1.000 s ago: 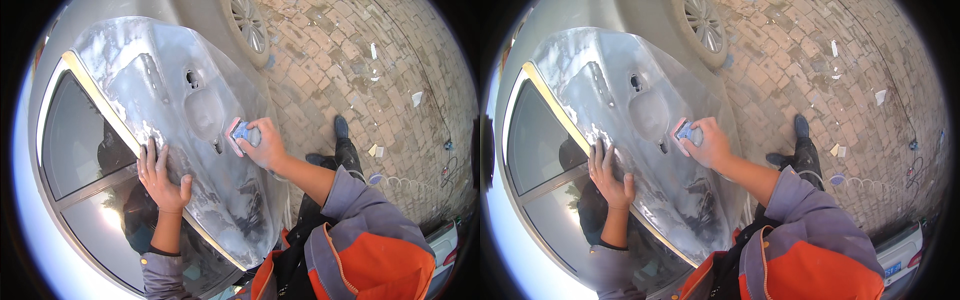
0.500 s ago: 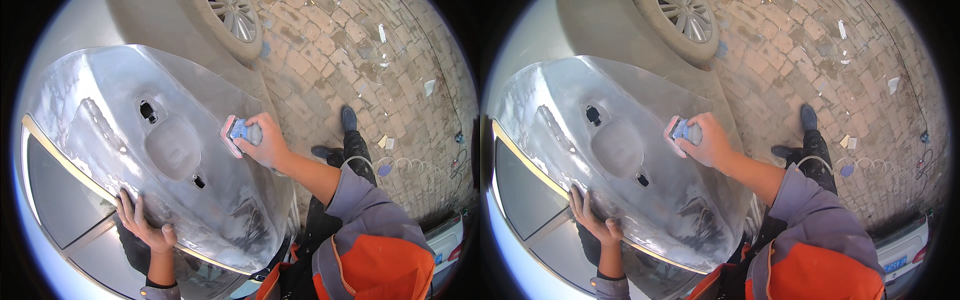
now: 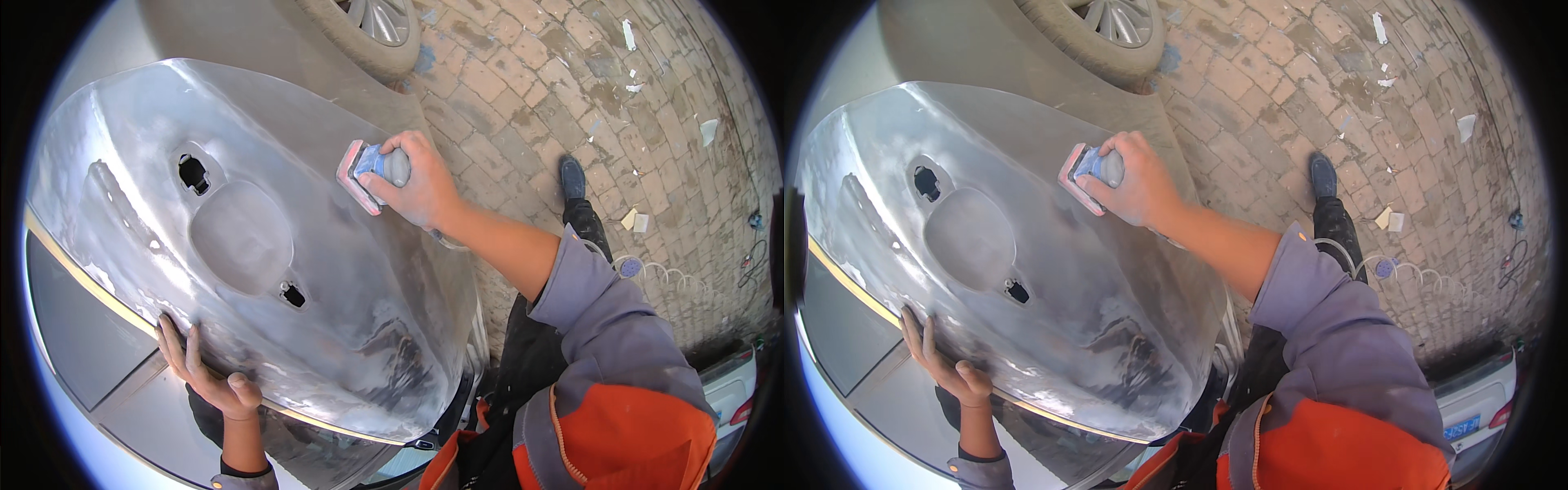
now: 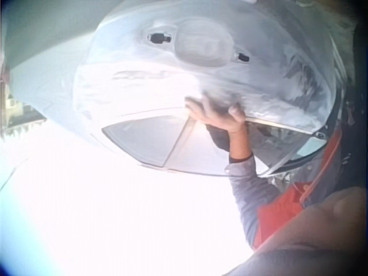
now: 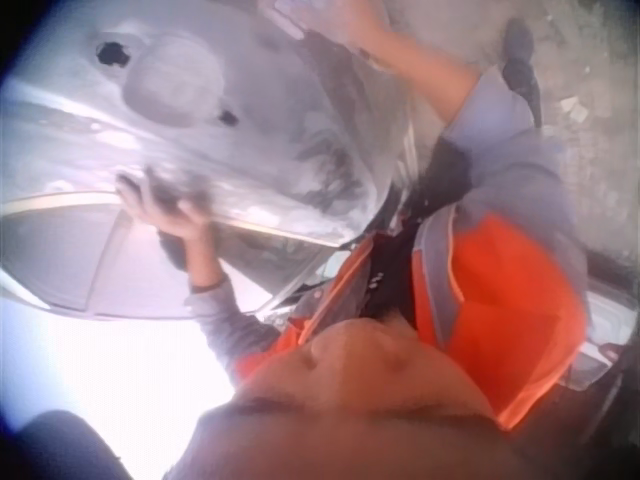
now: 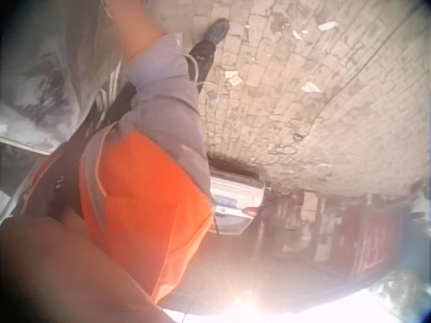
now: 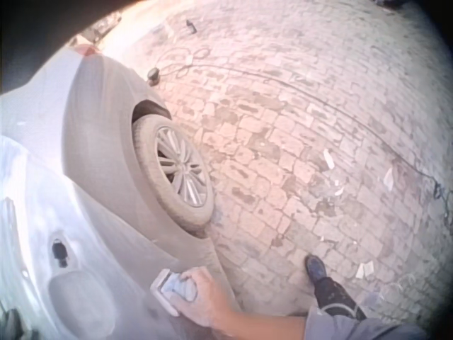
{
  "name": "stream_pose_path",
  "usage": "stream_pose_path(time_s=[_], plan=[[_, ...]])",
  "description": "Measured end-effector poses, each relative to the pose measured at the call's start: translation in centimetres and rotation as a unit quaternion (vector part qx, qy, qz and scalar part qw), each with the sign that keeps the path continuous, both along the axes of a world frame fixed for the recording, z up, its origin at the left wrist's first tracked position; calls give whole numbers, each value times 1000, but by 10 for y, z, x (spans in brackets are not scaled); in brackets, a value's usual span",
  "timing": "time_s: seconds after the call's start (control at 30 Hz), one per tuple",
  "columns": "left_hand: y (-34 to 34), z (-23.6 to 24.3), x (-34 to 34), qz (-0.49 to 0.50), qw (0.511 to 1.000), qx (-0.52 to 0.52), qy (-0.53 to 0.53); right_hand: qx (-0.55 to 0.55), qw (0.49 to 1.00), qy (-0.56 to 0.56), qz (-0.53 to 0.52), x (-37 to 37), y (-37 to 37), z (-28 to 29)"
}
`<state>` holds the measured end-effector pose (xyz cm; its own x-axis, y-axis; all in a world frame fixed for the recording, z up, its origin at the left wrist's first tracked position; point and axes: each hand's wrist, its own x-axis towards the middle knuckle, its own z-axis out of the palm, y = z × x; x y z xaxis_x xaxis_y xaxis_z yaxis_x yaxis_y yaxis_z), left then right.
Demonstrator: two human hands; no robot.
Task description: The person uses a handheld electric sander to smooth the surface of a silver car door. They move the sander across the door panel in overlapping strokes, occasionally pausing to wipe the surface with their hand to check the finish.
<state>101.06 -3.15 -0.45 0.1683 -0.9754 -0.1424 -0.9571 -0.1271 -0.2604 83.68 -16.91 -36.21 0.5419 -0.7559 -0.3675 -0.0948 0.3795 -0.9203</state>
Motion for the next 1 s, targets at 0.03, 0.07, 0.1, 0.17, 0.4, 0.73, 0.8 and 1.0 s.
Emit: stream_pose_path(time_s=[0.03,0.07,0.1,0.17,0.4,0.73,0.8,1.0], plan=[[-1,0,0,-7,1000,1,3,0,1000,5,-3,6,-11,0],[-1,-1,1,-10,1000,1,3,20,1000,6,-5,10,-20,1],[-2,-2,1,-12,1000,-1,3,43,999,13,-4,13,-28,1],[-2,0,-1,-13,1000,9,-9,82,996,24,3,7,-33,3],[1,-7,0,-26,999,-35,11,122,990,39,65,-39,44,-2],[9,-11,20,-76,993,-83,43,-1,1000,3,23,-125,243,-6],[9,-10,23,-66,993,-91,40,-19,1000,-5,15,-146,281,-1],[10,-10,26,-52,993,-90,60,-66,996,-32,56,-183,327,17]])
